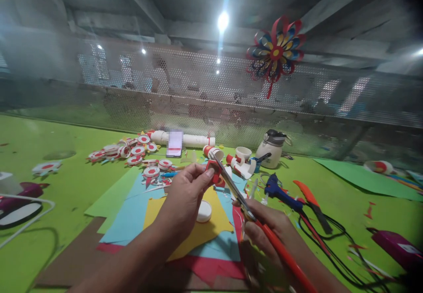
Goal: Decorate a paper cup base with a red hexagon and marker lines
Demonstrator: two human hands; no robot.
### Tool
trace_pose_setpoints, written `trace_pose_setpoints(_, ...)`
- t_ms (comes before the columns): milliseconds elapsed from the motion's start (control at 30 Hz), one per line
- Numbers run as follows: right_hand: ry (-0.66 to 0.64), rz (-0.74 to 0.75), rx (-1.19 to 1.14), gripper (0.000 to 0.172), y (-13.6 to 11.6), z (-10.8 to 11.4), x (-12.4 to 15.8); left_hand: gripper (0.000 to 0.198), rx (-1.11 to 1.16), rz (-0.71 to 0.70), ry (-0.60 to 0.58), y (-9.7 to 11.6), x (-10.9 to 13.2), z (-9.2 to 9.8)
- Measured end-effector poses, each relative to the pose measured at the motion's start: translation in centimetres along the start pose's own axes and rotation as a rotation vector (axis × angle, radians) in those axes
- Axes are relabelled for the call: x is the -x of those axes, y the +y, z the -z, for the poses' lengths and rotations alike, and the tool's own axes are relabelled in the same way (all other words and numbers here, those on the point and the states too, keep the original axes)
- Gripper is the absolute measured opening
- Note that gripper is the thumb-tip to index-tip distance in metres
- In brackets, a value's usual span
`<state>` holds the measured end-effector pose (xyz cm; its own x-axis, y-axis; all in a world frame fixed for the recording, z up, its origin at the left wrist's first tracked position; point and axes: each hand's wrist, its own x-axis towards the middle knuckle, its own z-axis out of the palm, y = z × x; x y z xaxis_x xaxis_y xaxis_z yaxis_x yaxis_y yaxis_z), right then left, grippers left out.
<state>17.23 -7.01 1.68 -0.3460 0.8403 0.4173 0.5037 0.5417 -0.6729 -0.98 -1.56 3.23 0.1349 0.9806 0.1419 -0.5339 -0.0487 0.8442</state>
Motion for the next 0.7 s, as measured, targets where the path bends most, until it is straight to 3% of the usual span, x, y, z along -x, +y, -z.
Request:
trace_pose_setpoints(200,0.023,-0.007,0.000,0.034,0.0,0.0,-0.1,0.019,0.012,-0.010,-0.002,-0.2,0.0,0.2)
trace_pose_setpoints(367,-0.037,-0.010,-0.030,0.032,-0.1,0.2,-0.1,0.017,0.028,-0.025,-0.018,-0.1,-0.2,0.1)
trace_pose_setpoints(700,0.005,-0.088,0.027,0.043,-1.1,0.2,0.0,0.017,0.051,-0.019,-0.028,-0.1,-0.2,0.1)
